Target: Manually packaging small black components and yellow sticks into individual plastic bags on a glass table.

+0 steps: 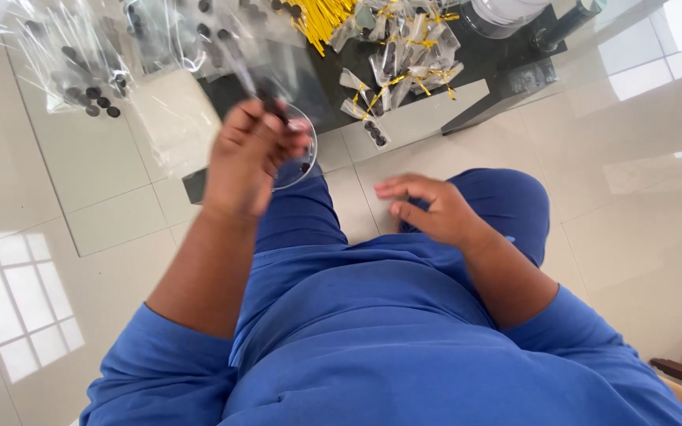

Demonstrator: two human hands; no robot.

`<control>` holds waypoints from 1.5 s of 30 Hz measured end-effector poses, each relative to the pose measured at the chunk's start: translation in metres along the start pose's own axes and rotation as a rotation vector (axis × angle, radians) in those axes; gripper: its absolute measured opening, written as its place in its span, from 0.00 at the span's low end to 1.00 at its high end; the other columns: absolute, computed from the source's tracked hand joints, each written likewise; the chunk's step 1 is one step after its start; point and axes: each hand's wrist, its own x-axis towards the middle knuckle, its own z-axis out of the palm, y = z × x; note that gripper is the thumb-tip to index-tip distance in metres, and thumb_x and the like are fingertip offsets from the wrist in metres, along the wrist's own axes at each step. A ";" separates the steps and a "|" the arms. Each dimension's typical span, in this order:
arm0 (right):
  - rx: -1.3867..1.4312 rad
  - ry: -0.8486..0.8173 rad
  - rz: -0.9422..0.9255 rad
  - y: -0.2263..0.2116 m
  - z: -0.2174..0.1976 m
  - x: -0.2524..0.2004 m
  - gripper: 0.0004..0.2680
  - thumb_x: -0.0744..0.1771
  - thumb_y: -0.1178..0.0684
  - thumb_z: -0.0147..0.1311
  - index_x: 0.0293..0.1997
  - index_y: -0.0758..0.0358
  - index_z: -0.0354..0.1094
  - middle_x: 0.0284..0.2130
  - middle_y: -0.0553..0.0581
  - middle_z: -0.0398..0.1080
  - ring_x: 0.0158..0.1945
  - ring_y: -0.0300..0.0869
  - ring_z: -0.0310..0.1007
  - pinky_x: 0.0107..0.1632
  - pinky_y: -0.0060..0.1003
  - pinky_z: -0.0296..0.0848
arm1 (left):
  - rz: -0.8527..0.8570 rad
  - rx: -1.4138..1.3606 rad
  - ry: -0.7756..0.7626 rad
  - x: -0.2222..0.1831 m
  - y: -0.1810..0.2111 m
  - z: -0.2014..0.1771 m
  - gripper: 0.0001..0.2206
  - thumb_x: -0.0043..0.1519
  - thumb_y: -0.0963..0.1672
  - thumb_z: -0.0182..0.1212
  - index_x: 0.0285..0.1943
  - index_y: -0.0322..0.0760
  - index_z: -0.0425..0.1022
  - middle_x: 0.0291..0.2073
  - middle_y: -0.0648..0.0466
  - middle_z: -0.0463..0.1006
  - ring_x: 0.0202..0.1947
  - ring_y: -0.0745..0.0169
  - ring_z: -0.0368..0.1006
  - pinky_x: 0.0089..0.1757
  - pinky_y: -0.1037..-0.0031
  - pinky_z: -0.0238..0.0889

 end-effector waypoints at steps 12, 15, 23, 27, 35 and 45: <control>0.166 0.137 -0.102 -0.039 0.012 0.012 0.04 0.66 0.59 0.64 0.41 0.67 0.74 0.51 0.64 0.76 0.53 0.46 0.77 0.57 0.41 0.73 | -0.038 0.149 -0.212 -0.063 -0.076 0.044 0.13 0.62 0.40 0.69 0.53 0.30 0.73 0.37 0.41 0.83 0.37 0.62 0.82 0.42 0.71 0.79; 0.067 0.129 -0.133 -0.049 0.012 0.008 0.03 0.67 0.58 0.64 0.37 0.65 0.74 0.49 0.64 0.77 0.52 0.49 0.78 0.56 0.43 0.72 | 0.042 0.278 -0.170 -0.064 -0.071 0.043 0.07 0.65 0.43 0.66 0.48 0.33 0.80 0.37 0.47 0.84 0.39 0.69 0.79 0.42 0.76 0.77; 0.069 0.144 -0.173 -0.056 0.019 0.004 0.04 0.67 0.57 0.63 0.37 0.65 0.73 0.49 0.64 0.77 0.52 0.50 0.78 0.57 0.45 0.72 | 0.100 0.313 -0.091 -0.076 -0.060 0.055 0.05 0.65 0.43 0.66 0.44 0.35 0.82 0.37 0.49 0.83 0.40 0.70 0.77 0.42 0.78 0.74; 0.048 0.136 -0.186 -0.055 0.021 0.002 0.05 0.66 0.58 0.65 0.38 0.66 0.73 0.49 0.66 0.76 0.54 0.54 0.78 0.58 0.50 0.71 | 0.084 0.302 -0.069 -0.080 -0.059 0.054 0.05 0.66 0.43 0.65 0.43 0.37 0.82 0.41 0.51 0.84 0.42 0.71 0.77 0.44 0.79 0.71; 0.039 0.162 -0.178 -0.049 0.023 0.001 0.04 0.68 0.58 0.62 0.35 0.64 0.73 0.50 0.64 0.76 0.55 0.52 0.77 0.59 0.49 0.70 | 0.031 0.239 -0.055 -0.086 -0.063 0.059 0.08 0.68 0.45 0.61 0.49 0.36 0.81 0.41 0.50 0.84 0.42 0.67 0.77 0.44 0.77 0.72; 0.088 0.171 -0.193 -0.039 0.035 0.002 0.06 0.67 0.56 0.65 0.40 0.66 0.71 0.51 0.67 0.75 0.58 0.55 0.75 0.61 0.51 0.69 | -0.017 0.095 0.067 -0.081 -0.078 0.051 0.07 0.68 0.43 0.61 0.44 0.31 0.80 0.35 0.44 0.84 0.36 0.60 0.82 0.40 0.77 0.76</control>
